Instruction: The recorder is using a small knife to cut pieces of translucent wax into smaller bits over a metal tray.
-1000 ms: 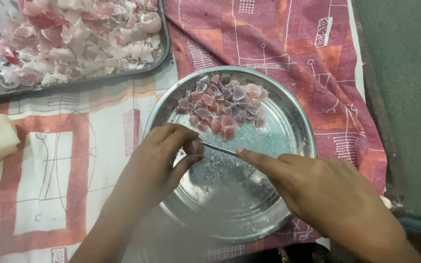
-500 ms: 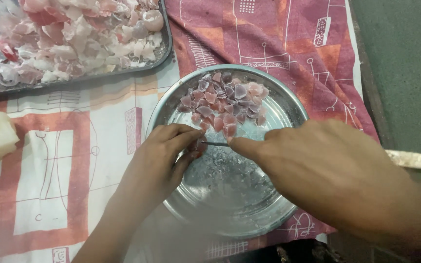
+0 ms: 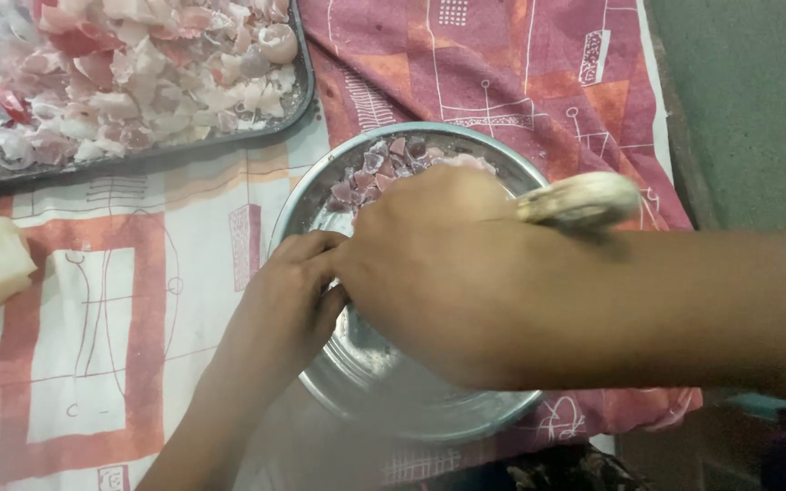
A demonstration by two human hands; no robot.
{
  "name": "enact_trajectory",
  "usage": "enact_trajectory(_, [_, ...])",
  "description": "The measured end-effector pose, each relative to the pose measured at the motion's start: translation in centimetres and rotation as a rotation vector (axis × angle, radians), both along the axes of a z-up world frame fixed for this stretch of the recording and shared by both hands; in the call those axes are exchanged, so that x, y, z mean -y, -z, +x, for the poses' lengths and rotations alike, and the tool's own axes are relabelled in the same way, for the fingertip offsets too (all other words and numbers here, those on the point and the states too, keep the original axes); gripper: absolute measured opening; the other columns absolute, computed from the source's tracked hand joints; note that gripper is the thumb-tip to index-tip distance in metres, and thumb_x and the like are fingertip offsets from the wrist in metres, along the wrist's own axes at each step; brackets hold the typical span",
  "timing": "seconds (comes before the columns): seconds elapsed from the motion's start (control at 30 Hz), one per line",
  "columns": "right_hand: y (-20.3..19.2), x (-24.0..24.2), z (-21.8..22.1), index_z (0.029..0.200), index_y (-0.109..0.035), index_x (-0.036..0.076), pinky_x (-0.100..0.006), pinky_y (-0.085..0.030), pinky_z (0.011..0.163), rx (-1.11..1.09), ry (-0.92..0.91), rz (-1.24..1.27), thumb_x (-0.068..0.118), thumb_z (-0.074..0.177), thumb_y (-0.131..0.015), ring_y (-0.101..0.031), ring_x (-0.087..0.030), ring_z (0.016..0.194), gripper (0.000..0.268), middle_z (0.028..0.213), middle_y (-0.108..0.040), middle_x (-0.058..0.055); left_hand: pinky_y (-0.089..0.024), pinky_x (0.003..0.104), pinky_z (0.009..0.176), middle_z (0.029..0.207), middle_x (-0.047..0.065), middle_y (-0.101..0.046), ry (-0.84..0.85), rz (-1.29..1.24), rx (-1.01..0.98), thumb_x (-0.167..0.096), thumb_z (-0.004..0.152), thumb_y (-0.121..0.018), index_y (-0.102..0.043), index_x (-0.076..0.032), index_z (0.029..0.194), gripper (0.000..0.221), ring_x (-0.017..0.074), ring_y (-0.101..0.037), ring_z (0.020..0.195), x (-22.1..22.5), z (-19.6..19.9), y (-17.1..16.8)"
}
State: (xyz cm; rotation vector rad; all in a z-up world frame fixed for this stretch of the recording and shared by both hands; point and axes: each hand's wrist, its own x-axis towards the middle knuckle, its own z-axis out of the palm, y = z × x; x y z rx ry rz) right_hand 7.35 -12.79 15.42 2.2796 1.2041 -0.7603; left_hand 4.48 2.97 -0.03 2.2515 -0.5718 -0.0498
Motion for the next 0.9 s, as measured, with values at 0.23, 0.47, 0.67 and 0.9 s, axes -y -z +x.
enact_trajectory(0.23, [2.2,1.9,-1.1,0.11,-0.07,0.013,-0.042,-0.06,0.069,0.009,0.289,0.069,0.021,0.102,-0.053,-0.074,-0.026,0.088,0.021,0.093,-0.074,-0.011,-0.05,0.043,0.091,0.114,0.011,-0.07,-0.006,-0.041,0.043,-0.002,0.082,-0.071,-0.072,-0.003,0.116,0.034,0.034,-0.063,0.109,0.1,-0.3,-0.6])
enact_trajectory(0.47, [8.9,7.5,-4.6,0.157,-0.041,0.037,-0.047,-0.059,0.065,-0.027,0.594,0.325,0.01,0.091,-0.054,-0.074,-0.032,0.075,0.073,0.097,-0.073,-0.008,-0.051,0.041,0.091,0.114,0.009,-0.072,-0.009,-0.029,-0.002,0.004,0.083,-0.067,-0.072,-0.005,0.117,0.035,0.032,-0.063,0.105,0.4,-0.4,-0.4])
enact_trajectory(0.67, [10.5,7.6,-6.4,0.16,-0.037,0.039,-0.052,-0.057,0.065,0.007,0.663,0.389,0.02,0.092,-0.059,-0.072,-0.037,0.075,0.074,0.099,-0.07,-0.009,-0.051,0.04,0.094,0.118,0.01,-0.072,0.0,0.014,0.045,0.012,0.076,-0.062,-0.071,-0.003,0.118,0.046,0.0321,-0.063,0.108,0.8,-0.4,-0.1])
enact_trajectory(0.9, [12.2,7.3,-8.3,0.161,-0.032,0.031,-0.052,-0.057,0.063,0.015,0.689,0.539,0.02,0.089,-0.058,-0.071,-0.039,0.073,0.077,0.101,-0.068,-0.013,-0.052,0.041,0.096,0.121,0.012,-0.072,-0.015,-0.018,0.124,0.007,0.08,-0.065,-0.07,-0.004,0.119,0.041,0.0312,-0.065,0.114,0.9,-0.7,0.3])
